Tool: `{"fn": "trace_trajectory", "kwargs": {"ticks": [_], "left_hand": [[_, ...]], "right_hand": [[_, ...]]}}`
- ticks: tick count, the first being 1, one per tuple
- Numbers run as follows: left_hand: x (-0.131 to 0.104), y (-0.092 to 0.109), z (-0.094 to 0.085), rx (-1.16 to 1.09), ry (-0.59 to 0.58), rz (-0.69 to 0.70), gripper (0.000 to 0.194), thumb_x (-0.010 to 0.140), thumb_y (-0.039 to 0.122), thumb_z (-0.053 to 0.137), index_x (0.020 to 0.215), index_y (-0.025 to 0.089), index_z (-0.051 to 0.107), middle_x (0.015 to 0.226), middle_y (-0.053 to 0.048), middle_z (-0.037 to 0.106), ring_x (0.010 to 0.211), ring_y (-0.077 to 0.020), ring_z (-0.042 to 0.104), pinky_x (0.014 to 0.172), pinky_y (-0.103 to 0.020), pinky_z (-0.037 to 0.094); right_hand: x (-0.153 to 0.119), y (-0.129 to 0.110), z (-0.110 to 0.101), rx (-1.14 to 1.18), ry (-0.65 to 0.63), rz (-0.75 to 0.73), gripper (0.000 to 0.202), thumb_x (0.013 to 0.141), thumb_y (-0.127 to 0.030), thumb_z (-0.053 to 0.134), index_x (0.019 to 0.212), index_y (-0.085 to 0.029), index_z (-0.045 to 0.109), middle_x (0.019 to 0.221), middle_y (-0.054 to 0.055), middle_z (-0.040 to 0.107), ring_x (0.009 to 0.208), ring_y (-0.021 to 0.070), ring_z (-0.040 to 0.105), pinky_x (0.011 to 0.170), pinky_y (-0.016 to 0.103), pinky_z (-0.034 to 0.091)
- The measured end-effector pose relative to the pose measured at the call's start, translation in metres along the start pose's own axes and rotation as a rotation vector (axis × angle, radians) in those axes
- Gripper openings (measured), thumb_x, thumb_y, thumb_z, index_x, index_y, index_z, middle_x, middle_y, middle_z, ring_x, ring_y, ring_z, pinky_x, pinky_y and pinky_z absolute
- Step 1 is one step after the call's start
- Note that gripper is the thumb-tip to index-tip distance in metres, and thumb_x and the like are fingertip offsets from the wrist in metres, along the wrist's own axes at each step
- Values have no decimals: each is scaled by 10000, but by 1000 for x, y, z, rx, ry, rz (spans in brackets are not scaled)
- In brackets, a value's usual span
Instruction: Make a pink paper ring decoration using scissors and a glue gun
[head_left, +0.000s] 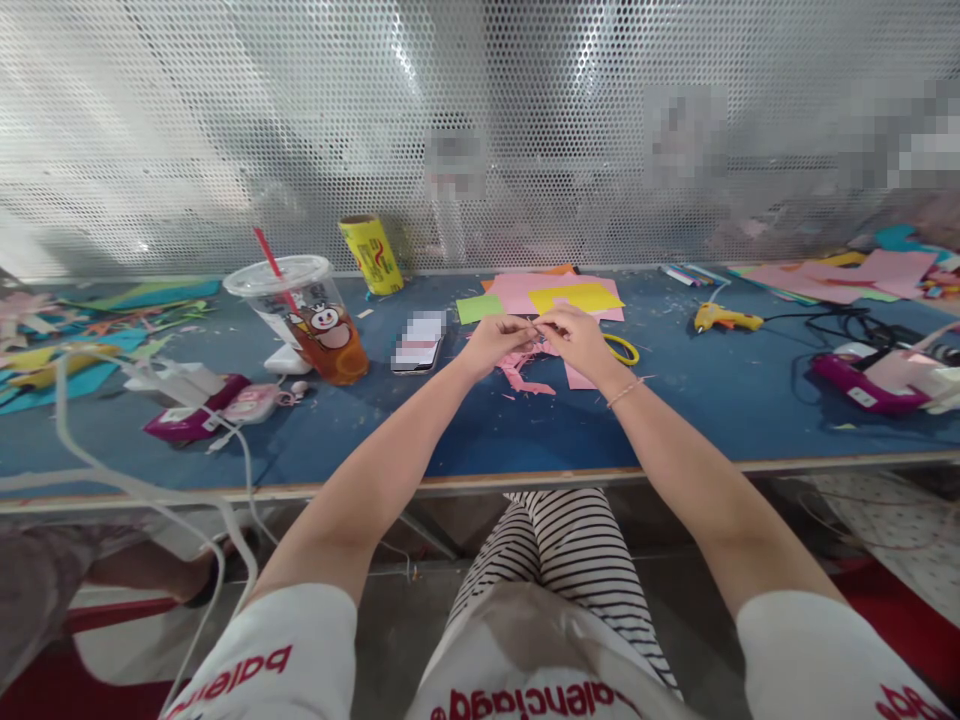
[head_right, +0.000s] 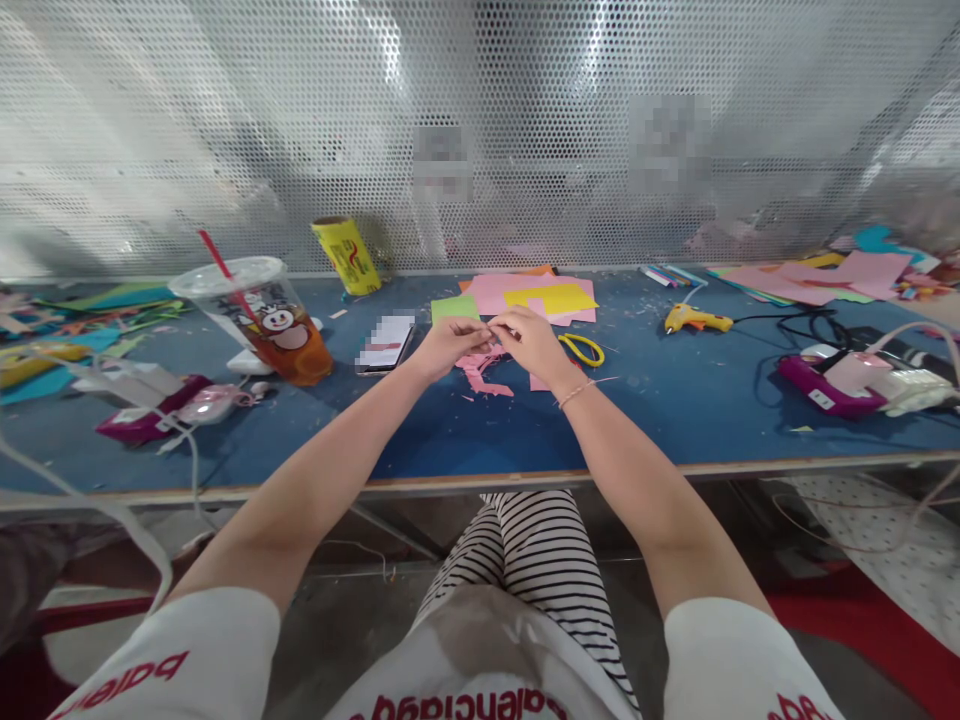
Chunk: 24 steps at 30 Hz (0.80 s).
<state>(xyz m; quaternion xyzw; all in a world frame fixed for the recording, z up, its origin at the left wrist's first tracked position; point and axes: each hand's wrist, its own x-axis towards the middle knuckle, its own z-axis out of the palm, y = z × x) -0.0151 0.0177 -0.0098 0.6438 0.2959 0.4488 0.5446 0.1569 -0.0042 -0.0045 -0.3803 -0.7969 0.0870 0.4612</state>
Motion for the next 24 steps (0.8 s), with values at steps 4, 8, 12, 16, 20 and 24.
{"fn": "trace_trajectory", "kwargs": {"ticks": [4,8,12,16,20,24], "left_hand": [[0,-2,1,60,4,5,237,643,354,739,756,148,708,676,-24,655,599,-71,570,656,-240,488],[1,-2,3,68,21,-2,287,641,388,737,771,134,700,684,-20,652,605,-65,569,651,-232,483],[0,1,4,-21,11,-57,323,633,391,747,793,116,688,720,-23,665,629,-66,590,689,-243,483],[-3,4,6,-140,-18,-116,341,615,379,765,813,114,682,761,-38,680,643,-71,607,711,-258,488],[-3,4,6,-159,-35,-101,353,603,386,771,803,111,677,740,-34,680,635,-70,607,692,-245,487],[-2,1,6,-145,-37,-68,361,599,407,768,775,108,665,705,-28,672,624,-69,604,681,-247,487]], "right_hand": [[-1,-2,-1,-24,12,-26,179,856,-286,499,824,-210,657,829,45,621,756,163,540,723,314,455],[-1,0,-1,-59,31,-65,176,860,-274,500,781,-196,636,788,38,599,726,152,525,716,307,445],[0,4,1,-41,76,-119,151,855,-245,511,764,-187,617,782,37,598,719,150,517,688,304,441],[1,6,2,-3,106,-111,131,846,-217,514,752,-190,602,762,31,591,720,148,523,636,285,437],[1,3,1,58,159,-56,112,828,-222,526,751,-186,598,777,39,597,761,154,547,620,272,446],[2,-1,-1,128,187,3,127,821,-258,536,736,-185,596,784,37,603,782,154,557,664,284,455]]}}
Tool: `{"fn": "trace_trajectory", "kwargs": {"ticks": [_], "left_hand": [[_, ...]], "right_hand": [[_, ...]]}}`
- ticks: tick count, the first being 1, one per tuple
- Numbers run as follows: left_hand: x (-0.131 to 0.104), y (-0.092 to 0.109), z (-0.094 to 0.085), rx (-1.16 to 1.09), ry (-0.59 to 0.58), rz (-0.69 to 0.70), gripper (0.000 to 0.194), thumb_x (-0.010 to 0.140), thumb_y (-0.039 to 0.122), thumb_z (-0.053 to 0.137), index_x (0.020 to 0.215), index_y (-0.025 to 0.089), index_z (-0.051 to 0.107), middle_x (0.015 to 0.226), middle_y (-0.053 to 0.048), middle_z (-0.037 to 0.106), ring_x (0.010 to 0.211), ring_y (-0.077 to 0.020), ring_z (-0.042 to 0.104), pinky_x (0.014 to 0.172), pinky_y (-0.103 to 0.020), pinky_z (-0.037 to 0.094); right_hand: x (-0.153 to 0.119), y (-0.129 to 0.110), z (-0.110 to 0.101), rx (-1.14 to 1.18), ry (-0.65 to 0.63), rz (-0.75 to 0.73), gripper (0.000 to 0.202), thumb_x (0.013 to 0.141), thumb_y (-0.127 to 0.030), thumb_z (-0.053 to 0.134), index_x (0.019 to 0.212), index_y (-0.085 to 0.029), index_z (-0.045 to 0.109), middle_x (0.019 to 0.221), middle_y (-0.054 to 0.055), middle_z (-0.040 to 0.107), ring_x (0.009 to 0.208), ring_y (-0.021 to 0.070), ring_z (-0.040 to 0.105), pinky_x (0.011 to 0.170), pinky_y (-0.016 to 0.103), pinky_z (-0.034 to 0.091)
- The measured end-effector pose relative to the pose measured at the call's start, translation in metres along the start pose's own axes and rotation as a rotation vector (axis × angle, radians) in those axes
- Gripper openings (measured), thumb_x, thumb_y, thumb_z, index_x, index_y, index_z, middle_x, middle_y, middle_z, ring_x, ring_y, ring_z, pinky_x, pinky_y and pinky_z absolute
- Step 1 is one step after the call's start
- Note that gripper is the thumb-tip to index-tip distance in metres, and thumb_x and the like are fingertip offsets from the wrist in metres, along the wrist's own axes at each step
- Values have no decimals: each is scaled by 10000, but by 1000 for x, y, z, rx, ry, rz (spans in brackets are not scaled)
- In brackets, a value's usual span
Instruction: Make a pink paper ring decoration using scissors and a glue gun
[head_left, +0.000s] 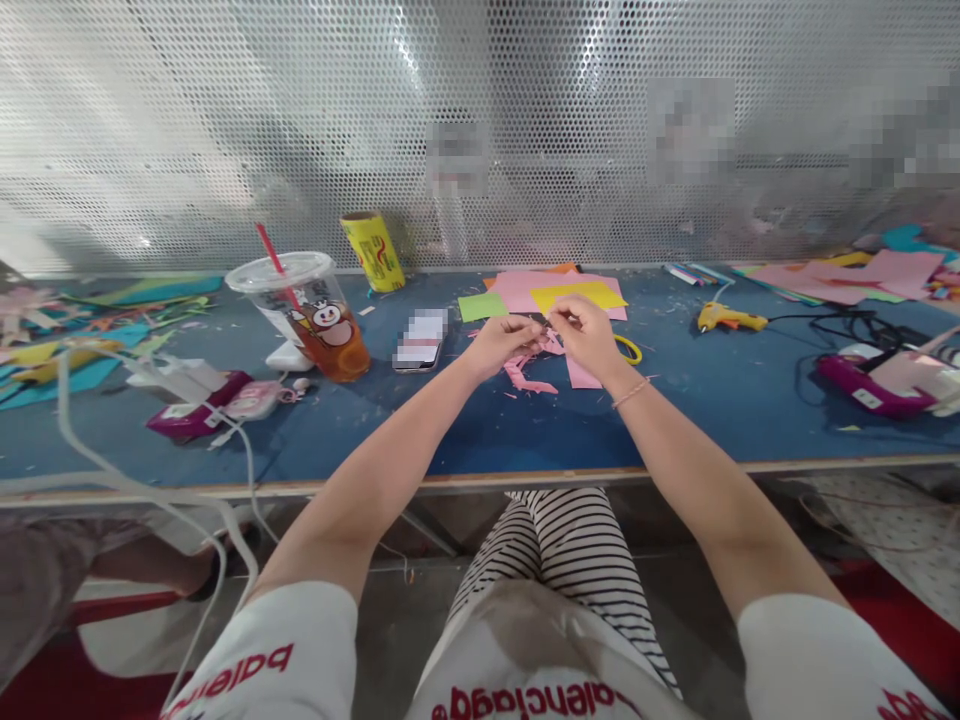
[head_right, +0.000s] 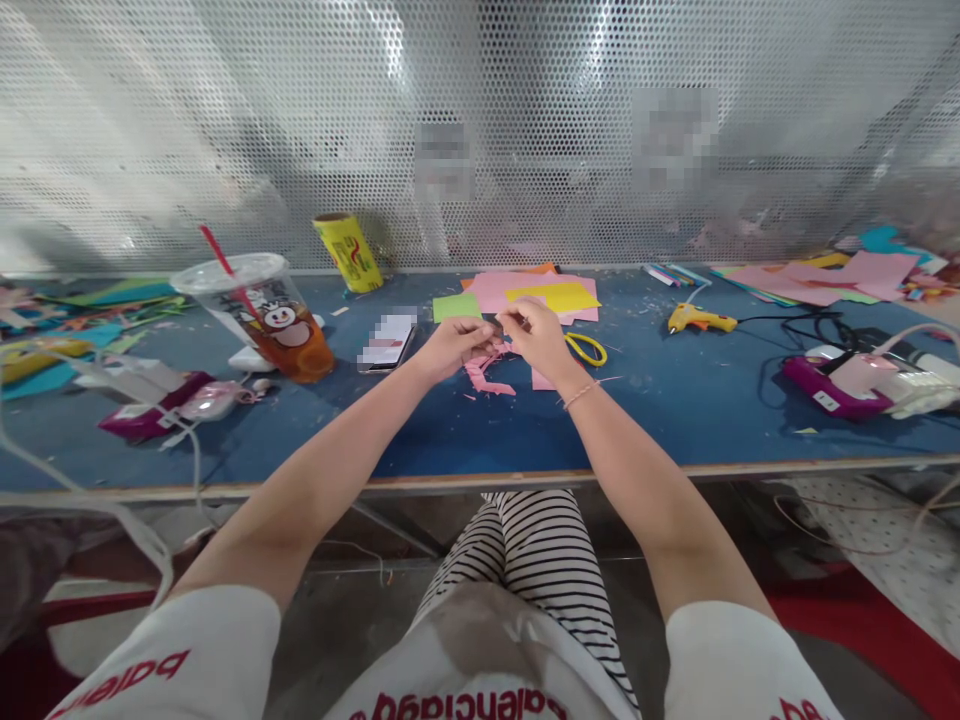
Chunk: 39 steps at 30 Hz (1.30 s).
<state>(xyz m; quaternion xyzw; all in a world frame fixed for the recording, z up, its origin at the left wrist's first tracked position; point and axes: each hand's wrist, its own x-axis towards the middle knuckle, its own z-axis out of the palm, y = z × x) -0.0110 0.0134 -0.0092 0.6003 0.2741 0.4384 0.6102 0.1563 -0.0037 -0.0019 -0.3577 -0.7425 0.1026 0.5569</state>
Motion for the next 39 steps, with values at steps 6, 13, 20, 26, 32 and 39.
{"fn": "trace_trajectory", "kwargs": {"ticks": [6,13,20,26,32,39], "left_hand": [[2,-1,-1,22,38,33,372,602,434,758,757,108,667,687,-30,665,616,-73,608,678,-249,489],[1,0,0,42,48,33,363,632,442,734,753,107,667,682,-33,664,611,-66,602,668,-240,493],[-1,0,0,19,-2,23,355,631,436,738,739,105,664,670,-26,658,601,-64,600,643,-226,478],[0,0,-1,34,20,39,364,616,429,750,753,104,660,691,-29,663,626,-67,602,690,-250,491],[0,1,0,106,58,93,370,620,451,740,726,105,663,669,-29,658,614,-78,601,692,-266,490],[2,0,-1,155,110,106,405,607,491,733,724,110,662,659,-34,665,605,-85,596,675,-263,486]], "right_hand": [[0,-1,1,151,-44,52,120,798,-289,574,778,-190,638,807,30,631,769,146,578,680,287,466],[-1,-1,4,274,-101,134,125,779,-293,595,784,-180,650,778,16,626,634,104,546,572,250,441],[-1,-1,3,288,-123,143,161,769,-331,608,752,-174,643,739,9,611,610,95,519,562,243,423],[-2,-1,4,290,-115,121,173,773,-343,604,748,-173,619,741,5,599,625,95,516,565,239,417],[-1,-5,3,270,-105,129,176,780,-343,588,747,-171,601,732,4,589,600,88,498,552,238,413],[0,-4,2,226,-38,147,167,777,-339,581,748,-176,601,746,14,605,647,104,527,603,255,444]]}}
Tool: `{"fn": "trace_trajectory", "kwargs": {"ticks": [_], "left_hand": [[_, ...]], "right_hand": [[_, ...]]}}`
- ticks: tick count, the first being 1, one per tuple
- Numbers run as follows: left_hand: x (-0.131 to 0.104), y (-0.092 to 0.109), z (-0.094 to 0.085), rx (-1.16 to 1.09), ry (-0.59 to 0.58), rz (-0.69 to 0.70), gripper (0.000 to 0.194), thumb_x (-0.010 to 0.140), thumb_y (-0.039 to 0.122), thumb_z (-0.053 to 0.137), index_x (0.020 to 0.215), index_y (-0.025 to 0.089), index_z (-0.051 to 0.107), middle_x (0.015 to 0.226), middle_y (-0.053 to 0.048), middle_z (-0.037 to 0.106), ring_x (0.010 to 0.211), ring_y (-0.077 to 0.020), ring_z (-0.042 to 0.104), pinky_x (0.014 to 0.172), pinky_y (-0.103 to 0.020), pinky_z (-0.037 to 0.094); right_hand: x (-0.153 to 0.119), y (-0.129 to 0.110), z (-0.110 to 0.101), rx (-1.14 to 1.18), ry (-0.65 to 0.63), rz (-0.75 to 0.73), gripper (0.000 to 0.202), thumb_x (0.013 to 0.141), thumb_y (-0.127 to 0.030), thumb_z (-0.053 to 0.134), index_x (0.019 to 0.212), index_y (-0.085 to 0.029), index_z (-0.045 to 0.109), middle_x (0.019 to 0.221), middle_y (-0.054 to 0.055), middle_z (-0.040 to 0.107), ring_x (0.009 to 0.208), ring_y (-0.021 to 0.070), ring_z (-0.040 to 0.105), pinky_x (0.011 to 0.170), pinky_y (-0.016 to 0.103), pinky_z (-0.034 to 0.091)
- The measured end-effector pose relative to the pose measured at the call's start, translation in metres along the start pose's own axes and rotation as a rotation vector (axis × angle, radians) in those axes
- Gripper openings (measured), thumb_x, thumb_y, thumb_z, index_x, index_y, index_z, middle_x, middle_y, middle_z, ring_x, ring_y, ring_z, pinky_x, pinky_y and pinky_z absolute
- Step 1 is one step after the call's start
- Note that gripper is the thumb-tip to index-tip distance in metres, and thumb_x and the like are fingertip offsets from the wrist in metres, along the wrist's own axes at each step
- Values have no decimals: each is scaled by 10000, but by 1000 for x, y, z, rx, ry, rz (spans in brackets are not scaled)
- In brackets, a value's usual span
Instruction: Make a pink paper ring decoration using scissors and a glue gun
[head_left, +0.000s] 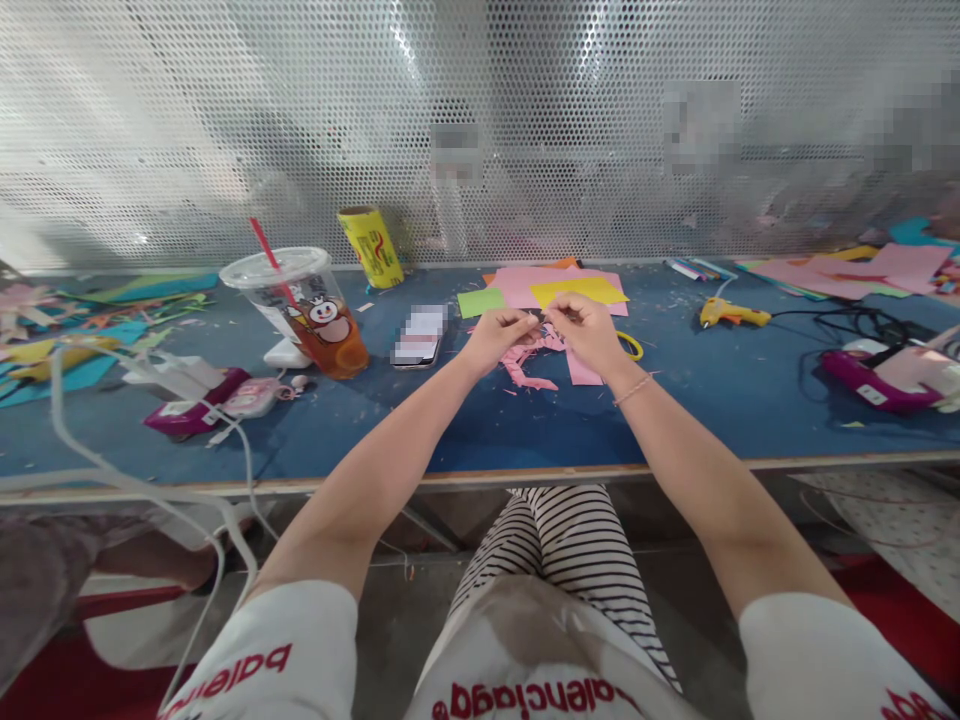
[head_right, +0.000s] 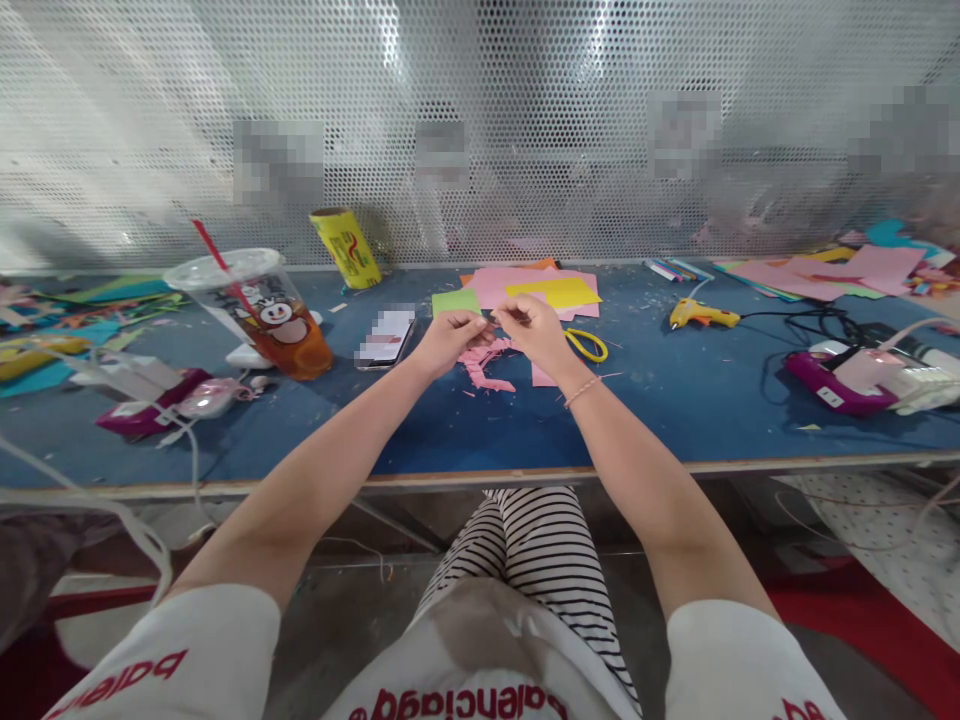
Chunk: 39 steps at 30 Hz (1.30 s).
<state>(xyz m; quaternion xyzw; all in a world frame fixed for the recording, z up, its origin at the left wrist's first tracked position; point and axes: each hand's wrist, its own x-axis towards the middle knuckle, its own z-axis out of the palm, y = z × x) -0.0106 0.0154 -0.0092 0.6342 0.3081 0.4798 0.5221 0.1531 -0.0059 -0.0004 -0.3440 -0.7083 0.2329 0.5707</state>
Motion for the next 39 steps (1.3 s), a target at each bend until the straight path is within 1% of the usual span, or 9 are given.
{"fn": "trace_trajectory", "kwargs": {"ticks": [6,11,15,17,21,25,28,33,39], "left_hand": [[0,-1,-1,15,-19,5,408,609,497,725,715,109,659,642,-28,652,603,-80,584,665,-250,478],[-1,-1,-1,50,-30,21,384,639,477,708,707,103,657,629,-26,638,586,-73,566,637,-240,465],[-1,0,-1,53,-40,41,380,639,478,706,706,107,661,636,-28,645,590,-73,567,636,-234,464],[-2,0,-1,57,-50,40,377,637,478,708,706,110,662,640,-30,649,593,-77,569,640,-238,467],[-1,0,-2,82,-55,47,364,644,470,706,697,113,664,640,-34,650,578,-76,561,645,-248,467],[-1,3,-4,135,-13,62,364,651,479,695,703,120,669,644,-33,653,577,-84,563,637,-254,460],[-1,5,-5,218,-15,82,327,656,446,702,688,121,671,625,-26,647,556,-81,548,617,-247,449],[-2,8,-7,283,-57,121,287,663,409,704,661,123,673,612,-24,644,549,-77,538,593,-229,439],[-1,10,-9,284,-106,89,302,607,417,742,654,125,682,609,-29,645,561,-89,550,584,-230,437]], "right_hand": [[-1,0,0,16,-103,-23,180,781,-350,591,786,-177,643,766,16,615,643,101,528,589,249,439],[-1,1,1,8,-108,-52,158,780,-329,599,774,-177,644,755,13,612,665,105,540,611,250,443],[-2,1,0,-17,-114,-38,169,790,-339,579,765,-180,629,748,14,615,637,106,530,597,258,443],[-2,1,1,-42,-121,-58,157,793,-330,572,759,-185,624,748,17,618,646,114,535,596,264,445],[-2,1,1,-136,-92,-131,122,789,-287,568,726,-193,615,733,20,608,661,125,527,587,266,434],[-1,1,-1,-161,-33,-127,128,796,-289,555,728,-194,607,756,27,608,662,126,519,568,264,423],[1,3,-3,-176,-7,-139,135,797,-312,565,741,-201,618,758,24,614,681,135,529,590,275,429],[1,3,-5,-169,-159,-172,145,815,-311,562,769,-209,654,765,24,635,717,144,548,626,286,429],[0,0,-6,-158,-211,-148,160,826,-318,557,827,-211,675,803,27,644,716,137,547,640,286,428]]}}
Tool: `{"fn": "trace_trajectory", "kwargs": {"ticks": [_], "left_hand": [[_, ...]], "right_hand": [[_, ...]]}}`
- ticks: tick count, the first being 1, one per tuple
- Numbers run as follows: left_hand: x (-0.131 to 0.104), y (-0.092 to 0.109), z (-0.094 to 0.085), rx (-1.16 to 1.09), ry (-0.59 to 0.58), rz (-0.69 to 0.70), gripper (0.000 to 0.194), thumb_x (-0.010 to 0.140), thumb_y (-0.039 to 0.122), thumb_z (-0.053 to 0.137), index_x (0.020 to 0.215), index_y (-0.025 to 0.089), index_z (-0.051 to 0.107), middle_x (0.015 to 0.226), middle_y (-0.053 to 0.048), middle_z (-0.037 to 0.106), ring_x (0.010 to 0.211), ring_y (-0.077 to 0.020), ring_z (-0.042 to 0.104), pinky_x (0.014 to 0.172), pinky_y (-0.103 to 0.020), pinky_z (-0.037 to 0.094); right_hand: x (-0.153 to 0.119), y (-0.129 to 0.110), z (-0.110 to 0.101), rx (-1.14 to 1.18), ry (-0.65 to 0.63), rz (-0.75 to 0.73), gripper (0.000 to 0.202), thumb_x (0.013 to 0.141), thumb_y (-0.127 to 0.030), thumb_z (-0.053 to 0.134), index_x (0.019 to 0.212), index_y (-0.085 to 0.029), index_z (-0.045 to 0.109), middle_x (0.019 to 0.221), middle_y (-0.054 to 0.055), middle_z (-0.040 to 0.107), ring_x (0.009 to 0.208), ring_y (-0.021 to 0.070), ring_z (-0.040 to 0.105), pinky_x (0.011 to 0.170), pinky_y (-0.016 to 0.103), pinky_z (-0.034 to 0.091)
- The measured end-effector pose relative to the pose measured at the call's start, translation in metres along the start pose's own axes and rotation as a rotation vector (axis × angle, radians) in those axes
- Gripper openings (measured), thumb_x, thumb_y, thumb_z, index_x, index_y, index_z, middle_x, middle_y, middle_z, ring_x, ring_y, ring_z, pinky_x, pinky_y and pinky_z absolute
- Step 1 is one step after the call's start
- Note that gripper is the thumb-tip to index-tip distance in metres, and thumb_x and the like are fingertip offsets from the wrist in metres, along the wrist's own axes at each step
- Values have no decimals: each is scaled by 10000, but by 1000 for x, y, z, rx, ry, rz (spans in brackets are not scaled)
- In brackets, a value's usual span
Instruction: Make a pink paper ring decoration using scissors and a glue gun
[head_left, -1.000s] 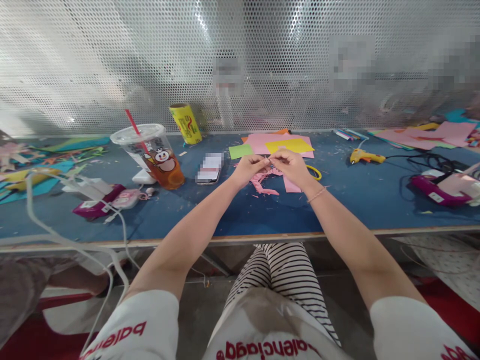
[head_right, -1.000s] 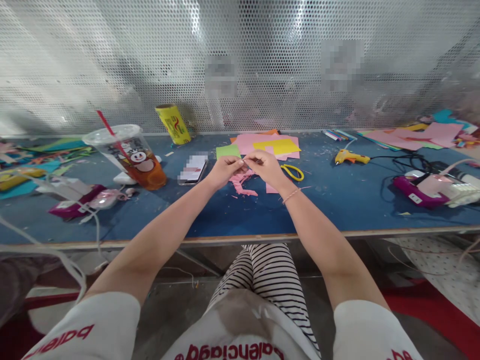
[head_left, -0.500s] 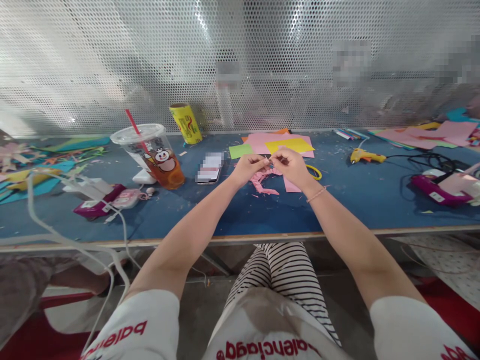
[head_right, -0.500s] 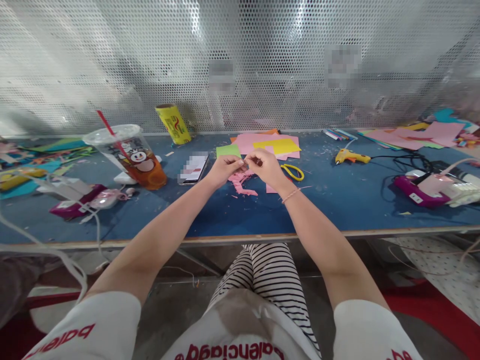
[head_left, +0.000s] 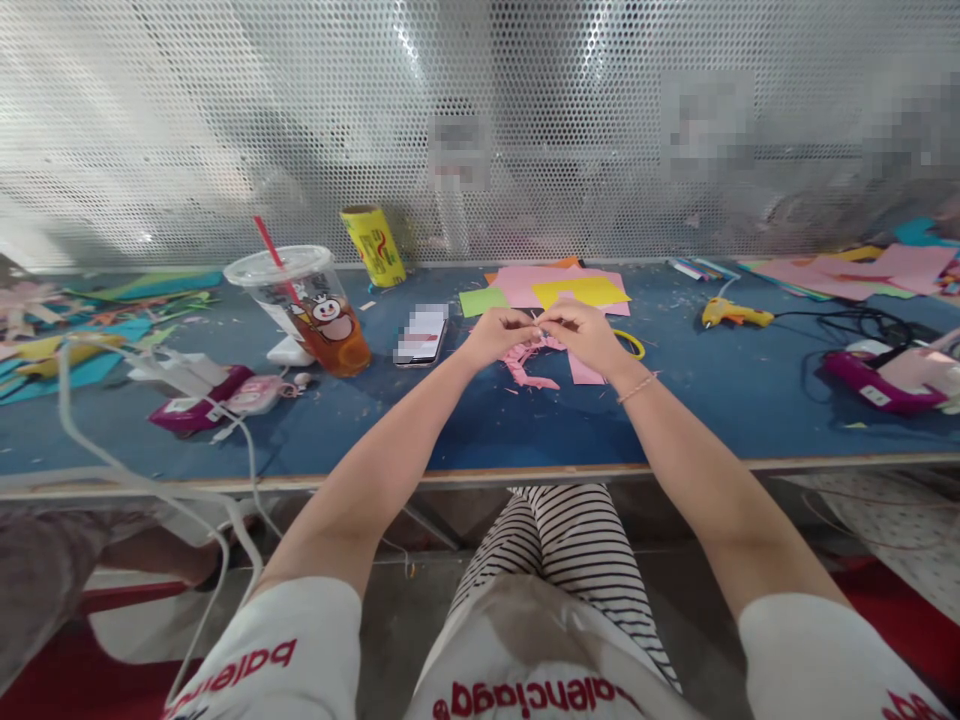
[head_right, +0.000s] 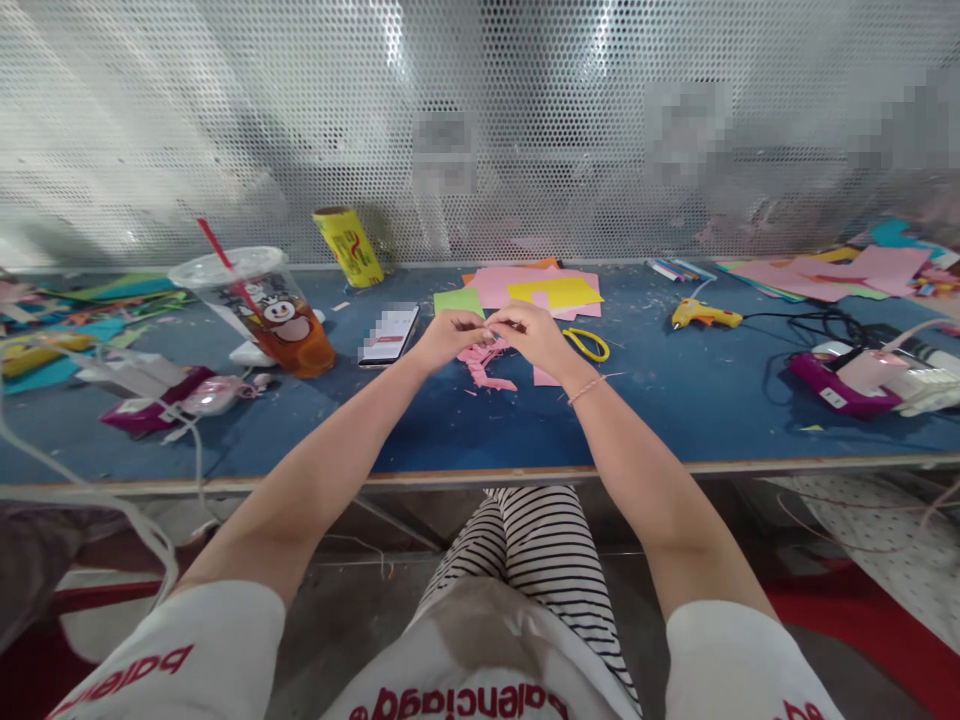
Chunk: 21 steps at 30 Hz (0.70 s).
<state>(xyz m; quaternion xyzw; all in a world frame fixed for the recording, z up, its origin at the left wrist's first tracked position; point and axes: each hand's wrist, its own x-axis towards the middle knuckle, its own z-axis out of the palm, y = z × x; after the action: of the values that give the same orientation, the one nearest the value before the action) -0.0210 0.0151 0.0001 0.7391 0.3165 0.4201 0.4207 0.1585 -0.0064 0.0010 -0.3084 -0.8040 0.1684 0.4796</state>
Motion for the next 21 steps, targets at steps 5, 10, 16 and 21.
{"fn": "trace_trajectory", "kwargs": {"ticks": [5,10,16,21], "left_hand": [[0,-4,-3,-125,-38,-78,278,554,353,781,666,118,684,603,-17,633,549,-83,543,570,-237,429],[0,-6,-3,-171,-54,-102,308,541,371,787,675,116,677,599,-14,624,535,-77,531,560,-239,423],[6,-16,-11,86,110,-58,291,677,434,670,702,145,663,674,-42,635,574,-101,522,606,-264,423],[11,-35,-18,665,254,-52,374,659,460,668,865,149,686,894,-113,653,873,-224,573,851,-360,409]], "right_hand": [[0,-1,-1,-14,-69,-16,144,818,-303,559,804,-206,664,784,23,627,708,130,537,625,273,418],[-1,-2,2,-32,-47,-9,105,797,-245,548,748,-190,624,749,15,603,665,118,513,599,265,404],[2,18,-9,-163,214,61,43,792,-202,494,757,-200,519,757,22,560,694,142,507,653,295,423],[2,39,-47,-488,324,155,134,813,-145,379,726,-213,455,796,68,545,816,199,512,777,364,408]]}}
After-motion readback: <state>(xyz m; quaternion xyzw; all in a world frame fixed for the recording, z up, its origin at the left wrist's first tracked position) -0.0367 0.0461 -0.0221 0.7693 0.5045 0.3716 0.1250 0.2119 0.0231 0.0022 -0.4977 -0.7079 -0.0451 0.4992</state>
